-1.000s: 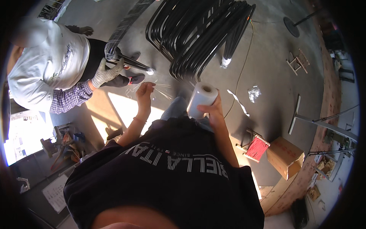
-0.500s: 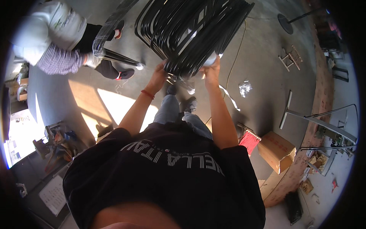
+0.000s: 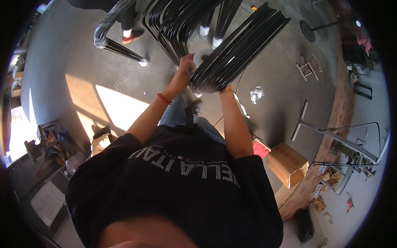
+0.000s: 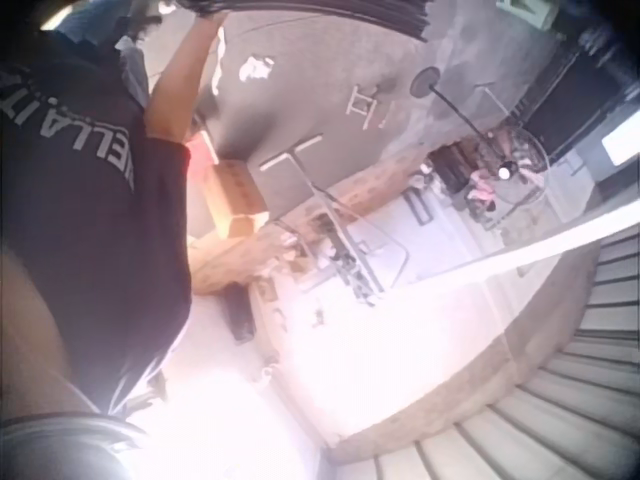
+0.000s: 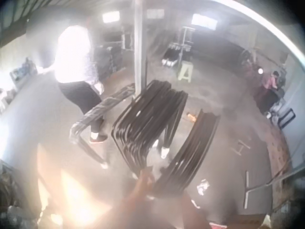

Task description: The person uses a roll of plastic wrap to wrap a bundle of black U-shaped metal frames, rotating the roll around the frames and tucking the end under the wrap.

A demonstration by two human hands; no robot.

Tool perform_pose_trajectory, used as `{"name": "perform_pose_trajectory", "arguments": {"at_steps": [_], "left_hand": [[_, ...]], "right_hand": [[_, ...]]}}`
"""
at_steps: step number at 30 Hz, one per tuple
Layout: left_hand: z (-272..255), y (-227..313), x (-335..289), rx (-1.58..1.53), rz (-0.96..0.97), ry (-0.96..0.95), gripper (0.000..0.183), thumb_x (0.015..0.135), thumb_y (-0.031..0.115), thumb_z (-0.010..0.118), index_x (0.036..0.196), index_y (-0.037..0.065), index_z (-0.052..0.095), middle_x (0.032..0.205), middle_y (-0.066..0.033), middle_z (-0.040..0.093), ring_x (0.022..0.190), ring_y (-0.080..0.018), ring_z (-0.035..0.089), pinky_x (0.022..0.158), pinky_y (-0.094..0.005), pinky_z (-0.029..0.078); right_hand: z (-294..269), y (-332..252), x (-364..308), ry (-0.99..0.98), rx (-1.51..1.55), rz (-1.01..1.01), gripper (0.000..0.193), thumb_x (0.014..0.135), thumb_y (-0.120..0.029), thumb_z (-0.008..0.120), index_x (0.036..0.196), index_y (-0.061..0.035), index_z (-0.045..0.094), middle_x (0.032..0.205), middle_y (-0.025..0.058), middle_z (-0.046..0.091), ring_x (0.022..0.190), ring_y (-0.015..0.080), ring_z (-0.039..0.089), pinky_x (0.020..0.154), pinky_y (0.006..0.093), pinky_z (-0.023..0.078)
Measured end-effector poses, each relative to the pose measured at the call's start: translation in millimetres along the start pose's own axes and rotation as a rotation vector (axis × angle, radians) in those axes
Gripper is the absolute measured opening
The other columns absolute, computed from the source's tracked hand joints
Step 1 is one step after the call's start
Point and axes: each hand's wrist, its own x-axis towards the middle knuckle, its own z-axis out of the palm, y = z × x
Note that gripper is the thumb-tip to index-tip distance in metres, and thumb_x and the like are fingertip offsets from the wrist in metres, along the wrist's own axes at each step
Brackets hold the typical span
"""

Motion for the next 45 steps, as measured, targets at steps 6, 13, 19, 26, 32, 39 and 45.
{"name": "perform_pose_trajectory", "arguments": {"at_steps": [6, 13, 19, 26, 32, 39, 45], "left_hand": [[17.9, 10.3, 4.6, -0.332, -0.174, 0.088, 0.054, 0.070, 0.005, 0.070, 0.111, 0.001, 0.036, 0.115, -0.0168, 0.044, 0.108, -0.0255, 0.046, 0.091, -0.0340, 0.038], [17.5, 12.5, 4.6, -0.107, -0.235, 0.119, 0.066, 0.065, 0.018, 0.076, 0.114, 0.001, 0.035, 0.107, -0.0141, 0.048, 0.099, -0.0227, 0.051, 0.085, -0.0313, 0.041], [10.1, 18.0, 4.6, -0.153, -0.342, 0.099, 0.063, 0.066, 0.017, 0.075, 0.113, 0.001, 0.036, 0.108, -0.0146, 0.047, 0.100, -0.0232, 0.050, 0.085, -0.0324, 0.040], [24.9, 16.8, -4.4, -0.012, -0.234, -0.002, 0.077, 0.061, 0.023, 0.075, 0.118, -0.001, 0.030, 0.111, -0.0167, 0.036, 0.108, -0.0287, 0.040, 0.092, -0.0342, 0.033], [30.5, 3.5, 5.2, -0.048, -0.173, -0.214, 0.078, 0.060, 0.017, 0.072, 0.121, -0.003, 0.027, 0.114, -0.0185, 0.033, 0.109, -0.0316, 0.038, 0.094, -0.0342, 0.031], [39.9, 3.4, 29.7, -0.289, -0.276, -0.413, 0.068, 0.061, 0.011, 0.073, 0.116, 0.000, 0.034, 0.108, -0.0132, 0.044, 0.102, -0.0231, 0.045, 0.089, -0.0314, 0.036], [1.2, 0.7, 47.8, -0.404, -0.416, -0.520, 0.071, 0.059, 0.007, 0.076, 0.115, 0.003, 0.032, 0.102, -0.0105, 0.049, 0.100, -0.0185, 0.049, 0.084, -0.0285, 0.042]], "right_hand": [[5.9, -4.0, 4.7, -0.024, -0.386, -0.084, 0.039, 0.089, -0.028, 0.047, 0.118, -0.0021, 0.046, 0.108, 0.0061, 0.055, 0.098, 0.0141, 0.052, 0.087, 0.0267, 0.043], [-4.0, 3.3, 6.6, 0.103, -0.696, -0.246, 0.031, 0.087, -0.019, 0.050, 0.111, 0.0014, 0.049, 0.106, 0.0079, 0.055, 0.098, 0.0134, 0.051, 0.083, 0.0276, 0.044], [59.9, 15.2, -71.4, 0.975, -0.241, -0.273, 0.024, 0.085, -0.014, 0.050, 0.105, -0.0007, 0.049, 0.105, 0.0061, 0.053, 0.103, 0.0122, 0.048, 0.089, 0.0252, 0.038], [115.2, 63.0, -55.9, 1.234, -1.365, -0.535, 0.114, 0.053, -0.024, 0.077, 0.134, 0.0052, 0.003, 0.132, 0.0282, 0.016, 0.122, 0.0396, 0.021, 0.101, 0.0472, 0.018], [115.4, 63.1, -43.8, 1.469, -1.263, -0.646, 0.098, 0.047, -0.022, 0.075, 0.124, 0.0054, 0.021, 0.109, 0.0211, 0.036, 0.103, 0.0360, 0.038, 0.092, 0.0449, 0.031], [111.0, 60.0, -46.2, 1.628, -1.250, -0.739, 0.082, 0.051, -0.014, 0.069, 0.120, 0.0056, 0.031, 0.106, 0.0214, 0.045, 0.100, 0.0359, 0.047, 0.089, 0.0395, 0.037], [93.5, 57.9, -50.5, 1.654, -1.234, -0.831, 0.068, 0.051, -0.009, 0.067, 0.111, 0.0065, 0.039, 0.096, 0.0209, 0.047, 0.089, 0.0375, 0.050, 0.081, 0.0401, 0.041]]}}
